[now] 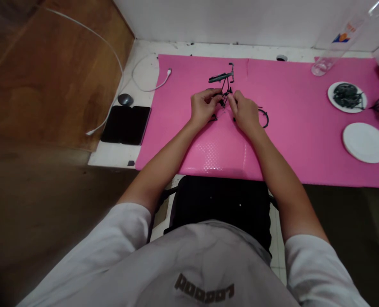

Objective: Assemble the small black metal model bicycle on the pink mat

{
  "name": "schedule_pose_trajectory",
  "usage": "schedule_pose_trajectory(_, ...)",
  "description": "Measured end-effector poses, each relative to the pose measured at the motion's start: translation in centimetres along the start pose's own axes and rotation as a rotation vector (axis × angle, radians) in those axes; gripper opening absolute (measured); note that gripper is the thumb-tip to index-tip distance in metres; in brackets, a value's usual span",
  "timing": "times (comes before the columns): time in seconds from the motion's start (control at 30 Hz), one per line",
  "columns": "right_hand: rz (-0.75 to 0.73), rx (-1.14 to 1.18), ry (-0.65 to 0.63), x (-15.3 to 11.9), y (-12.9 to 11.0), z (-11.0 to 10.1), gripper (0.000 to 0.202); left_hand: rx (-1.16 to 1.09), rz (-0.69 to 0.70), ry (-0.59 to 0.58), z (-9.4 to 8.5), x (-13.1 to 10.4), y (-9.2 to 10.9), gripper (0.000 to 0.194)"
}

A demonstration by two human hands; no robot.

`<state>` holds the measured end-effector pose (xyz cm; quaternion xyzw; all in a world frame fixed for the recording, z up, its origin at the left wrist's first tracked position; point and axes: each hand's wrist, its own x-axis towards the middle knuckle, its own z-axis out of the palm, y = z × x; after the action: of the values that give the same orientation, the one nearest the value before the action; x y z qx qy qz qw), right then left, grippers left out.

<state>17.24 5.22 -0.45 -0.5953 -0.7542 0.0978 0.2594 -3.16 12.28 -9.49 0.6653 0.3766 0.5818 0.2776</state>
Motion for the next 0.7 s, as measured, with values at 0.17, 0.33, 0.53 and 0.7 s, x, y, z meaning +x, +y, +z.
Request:
schedule_pose_trajectory(0.17, -0.010, 0.074, 0.012, -0.6, -0.8, -0.7, 0.074, 0.013, 0.012, 0.009, -0.3, 0.2, 0.0, 0.031)
schedule_pose_trajectory(0.33, -0.046, 0.127, 0.005, -0.8, -0.8, -0.5, 0.080, 0.027, -0.019, 0.029, -0.8, 0.3, 0.8, 0.030)
schedule_pose_trajectory(0.53, -0.102, 0.170, 0.073, -0.3, 0.2, 0.5, 0.089, -0.026, -0.058, 0.040, -1.3, 0.4, 2.4, 0.024)
schedule_pose_trajectory(0.7, -0.067, 0.152, 0.097, -0.1, 0.2, 0.6, 0.078, -0.041, -0.065, 0.035, -1.3, 0.3, 2.4, 0.022)
